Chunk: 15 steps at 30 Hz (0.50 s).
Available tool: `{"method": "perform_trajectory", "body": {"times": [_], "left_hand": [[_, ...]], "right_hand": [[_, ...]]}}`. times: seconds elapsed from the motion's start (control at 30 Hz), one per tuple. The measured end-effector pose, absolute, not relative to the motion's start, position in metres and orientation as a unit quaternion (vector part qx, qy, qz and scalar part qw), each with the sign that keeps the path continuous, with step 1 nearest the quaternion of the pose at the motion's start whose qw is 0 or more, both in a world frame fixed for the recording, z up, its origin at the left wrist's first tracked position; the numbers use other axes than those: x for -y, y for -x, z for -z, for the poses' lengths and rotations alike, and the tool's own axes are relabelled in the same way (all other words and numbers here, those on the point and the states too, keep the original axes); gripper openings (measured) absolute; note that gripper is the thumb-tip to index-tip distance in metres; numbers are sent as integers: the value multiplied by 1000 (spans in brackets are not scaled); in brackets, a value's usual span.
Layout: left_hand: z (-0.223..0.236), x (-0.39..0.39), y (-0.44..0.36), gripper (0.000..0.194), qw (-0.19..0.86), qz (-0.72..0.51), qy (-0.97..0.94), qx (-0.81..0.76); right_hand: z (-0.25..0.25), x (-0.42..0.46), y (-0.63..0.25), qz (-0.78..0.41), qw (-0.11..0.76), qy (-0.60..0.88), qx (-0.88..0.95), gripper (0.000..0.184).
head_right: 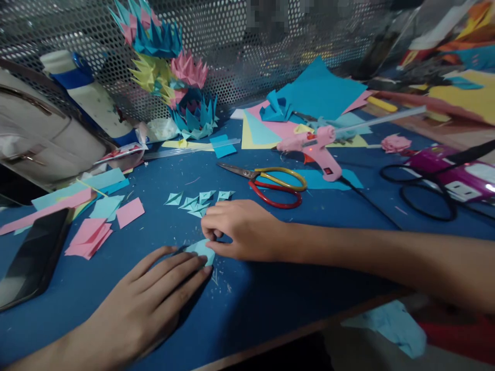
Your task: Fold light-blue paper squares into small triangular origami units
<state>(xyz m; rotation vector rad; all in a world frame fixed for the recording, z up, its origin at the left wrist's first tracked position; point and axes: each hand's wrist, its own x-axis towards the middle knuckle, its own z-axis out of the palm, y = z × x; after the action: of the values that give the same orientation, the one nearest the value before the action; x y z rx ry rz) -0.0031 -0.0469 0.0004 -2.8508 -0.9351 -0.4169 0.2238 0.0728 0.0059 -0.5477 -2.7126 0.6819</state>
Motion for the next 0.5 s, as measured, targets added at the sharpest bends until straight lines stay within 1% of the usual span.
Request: {"method": "perform_trajectory", "body": {"times": [0.13,0.27,0.5], "left_hand": [[0,46,0,38,45,132,937,319],[4,47,-1,36,56,141,926,346],[4,51,-4,35,91,140,917,363]], "right_hand": [[-5,-70,-223,-248,154,216,932,7],[-3,-69,-223,-245,166,227,928,9],[1,-66,-228,-96,197,152,964,26]]}}
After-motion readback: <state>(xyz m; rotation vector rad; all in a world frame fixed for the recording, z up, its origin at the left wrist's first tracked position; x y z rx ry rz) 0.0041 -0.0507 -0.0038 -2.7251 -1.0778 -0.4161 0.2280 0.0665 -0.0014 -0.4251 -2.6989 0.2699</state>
